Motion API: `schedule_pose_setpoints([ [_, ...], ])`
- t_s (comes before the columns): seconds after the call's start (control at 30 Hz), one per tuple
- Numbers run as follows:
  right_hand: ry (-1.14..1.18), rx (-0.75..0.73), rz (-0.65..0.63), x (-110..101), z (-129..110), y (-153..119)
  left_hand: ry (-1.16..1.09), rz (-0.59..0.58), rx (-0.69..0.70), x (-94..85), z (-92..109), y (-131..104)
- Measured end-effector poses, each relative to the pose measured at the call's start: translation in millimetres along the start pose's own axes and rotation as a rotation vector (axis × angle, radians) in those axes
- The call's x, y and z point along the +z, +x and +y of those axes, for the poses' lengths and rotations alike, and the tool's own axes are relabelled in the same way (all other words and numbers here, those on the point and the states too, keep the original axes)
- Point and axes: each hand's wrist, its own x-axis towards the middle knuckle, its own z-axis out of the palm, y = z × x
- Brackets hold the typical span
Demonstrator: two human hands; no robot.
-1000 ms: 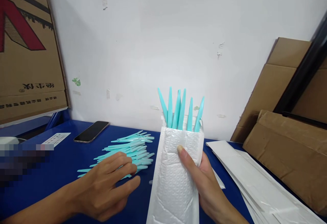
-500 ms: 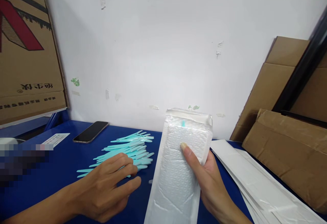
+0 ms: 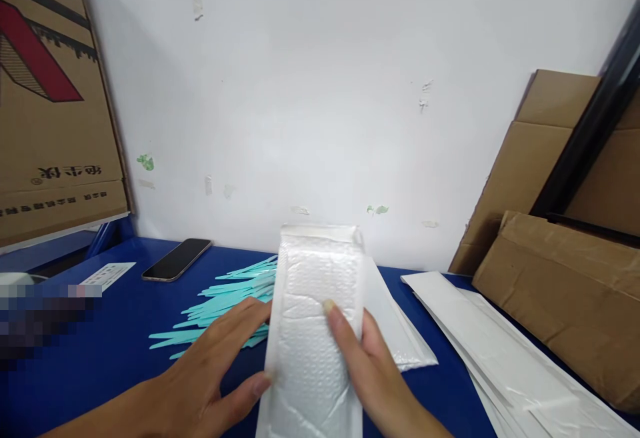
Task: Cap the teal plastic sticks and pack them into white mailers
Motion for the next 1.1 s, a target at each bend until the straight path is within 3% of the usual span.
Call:
schedule_pose_setpoints([
  [0.17,-0.149,0.075,-0.199,8,11,-6,-0.583,-0.143,-0.393,3.1,10,8],
  [0.3,-0.065,-0.124,-0.312,6,7,4,-0.891,-0.107,-0.621,2.7,13,11],
  [0.4,-0.077,-0.254,-0.234,-1,5,19,-0.959,-0.101,-0.656,0.9,14,10],
  [0.67,-0.292,-0.384,-0.018,-15,7,34,-0.956,-0.233,-0.743,-3.5,24,10],
  [0.8,-0.330,-0.377,-0.031,-18,5,33,-0.962,-0.133,-0.862,1.8,21,8],
  [0.93,-0.379,-0.399,-0.036,-20,0,31,-1.144,-0.068,-0.847,8.3,15,10],
  [1.1,-0.432,-0.454,-0.208,-18,-3,27,-1.212,0.031,-0.854,12.2,9,14],
])
